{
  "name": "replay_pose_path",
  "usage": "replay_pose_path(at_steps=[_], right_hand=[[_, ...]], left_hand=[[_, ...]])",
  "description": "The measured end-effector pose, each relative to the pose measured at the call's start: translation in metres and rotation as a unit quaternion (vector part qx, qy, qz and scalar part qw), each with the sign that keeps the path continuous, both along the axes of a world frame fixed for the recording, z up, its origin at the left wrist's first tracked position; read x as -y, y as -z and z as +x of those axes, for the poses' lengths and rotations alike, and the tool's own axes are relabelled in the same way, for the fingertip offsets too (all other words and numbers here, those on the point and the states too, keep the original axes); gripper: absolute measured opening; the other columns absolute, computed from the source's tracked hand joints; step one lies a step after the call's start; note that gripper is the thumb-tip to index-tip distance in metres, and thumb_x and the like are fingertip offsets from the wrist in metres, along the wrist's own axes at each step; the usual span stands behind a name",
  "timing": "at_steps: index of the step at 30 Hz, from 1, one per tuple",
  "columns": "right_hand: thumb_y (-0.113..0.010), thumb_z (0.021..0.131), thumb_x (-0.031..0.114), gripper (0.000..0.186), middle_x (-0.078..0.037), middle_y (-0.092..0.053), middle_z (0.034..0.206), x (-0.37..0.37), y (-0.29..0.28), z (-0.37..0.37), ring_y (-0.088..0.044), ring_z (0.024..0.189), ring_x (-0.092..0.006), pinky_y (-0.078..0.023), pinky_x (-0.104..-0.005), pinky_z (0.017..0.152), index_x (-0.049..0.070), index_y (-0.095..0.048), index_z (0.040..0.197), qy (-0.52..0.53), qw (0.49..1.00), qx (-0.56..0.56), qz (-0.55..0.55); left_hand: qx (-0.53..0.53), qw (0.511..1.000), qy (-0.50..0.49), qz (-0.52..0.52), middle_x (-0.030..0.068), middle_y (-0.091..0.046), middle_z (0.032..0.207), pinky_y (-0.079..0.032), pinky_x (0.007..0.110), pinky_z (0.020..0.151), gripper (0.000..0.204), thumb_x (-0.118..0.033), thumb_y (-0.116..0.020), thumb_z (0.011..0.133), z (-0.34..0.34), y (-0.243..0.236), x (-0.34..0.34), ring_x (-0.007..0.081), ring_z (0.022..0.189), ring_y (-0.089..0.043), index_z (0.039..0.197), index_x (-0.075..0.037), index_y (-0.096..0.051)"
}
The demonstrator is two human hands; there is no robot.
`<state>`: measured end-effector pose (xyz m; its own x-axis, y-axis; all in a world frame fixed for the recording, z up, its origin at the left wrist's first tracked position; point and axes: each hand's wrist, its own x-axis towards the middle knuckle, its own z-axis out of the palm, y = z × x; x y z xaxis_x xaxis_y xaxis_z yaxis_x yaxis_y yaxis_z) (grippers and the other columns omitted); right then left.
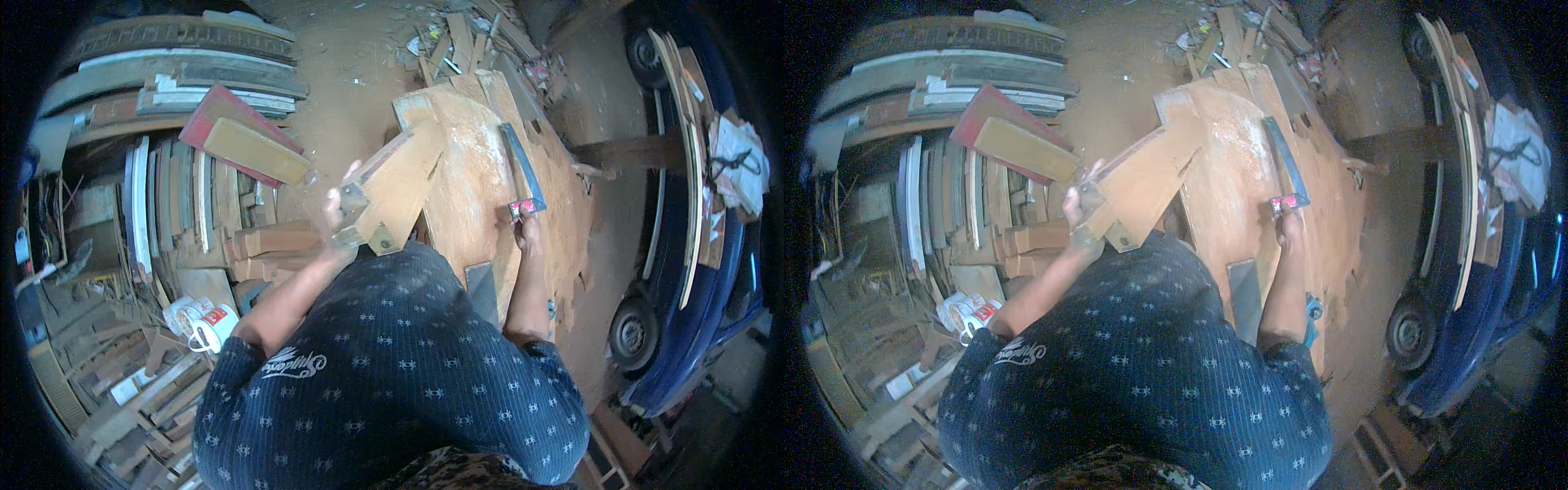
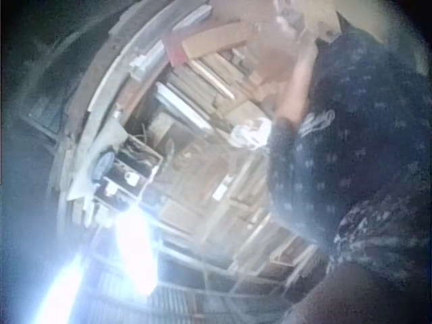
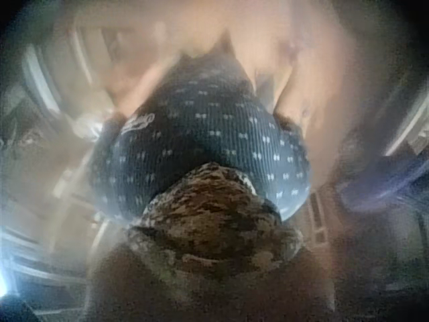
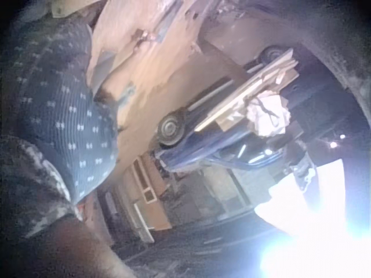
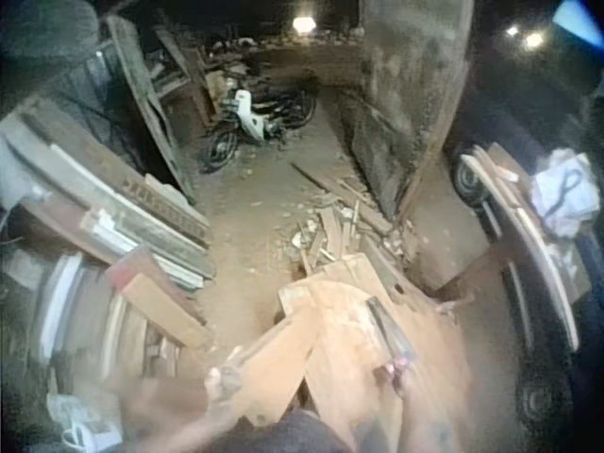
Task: The person uses a circular saw to cut a wooden plank on a workbench. They measure the wood with a try square, mark it, and then cut it into smaller pieces. The person handles the wood and the saw with both hands, ensuring precise cuts.
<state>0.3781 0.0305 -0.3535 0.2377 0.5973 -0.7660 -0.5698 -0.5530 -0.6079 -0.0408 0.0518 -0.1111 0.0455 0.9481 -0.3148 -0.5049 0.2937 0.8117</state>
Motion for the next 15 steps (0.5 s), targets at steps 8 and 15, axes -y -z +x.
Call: replay_pose_path(at_steps=[8,15], right_hand=[[-0.065,0.096,0.030,0.044,-0.011,-0.068,0.100,-0.039,-0.066,-0.060,-0.064,0.074,-0.0151,-0.055,-0.0291,0.062,-0.001,-0.057,0.127,-0.090,0.981,0.170,0.038],[-0.066,0.095,0.024,0.041,-0.015,-0.068,0.114,-0.060,-0.241,-0.148,-0.065,0.085,-0.0184,-0.053,-0.0312,0.076,-0.005,-0.061,0.124,-0.206,0.928,0.128,0.282]], left_hand=[[-0.154,0.971,0.181,0.027,0.0217,-0.038,0.150,-0.029,0.043,0.116,0.074,-0.057,-0.031,0.103,0.033,-0.029,-0.034,0.0325,0.141,-0.036,0.152,-0.002,-0.028],[-0.303,0.919,0.199,0.156,0.0298,-0.036,0.150,-0.030,0.044,0.115,0.068,-0.050,-0.038,0.104,0.054,-0.025,-0.040,0.0402,0.141,-0.036,0.148,0.001,-0.033]])
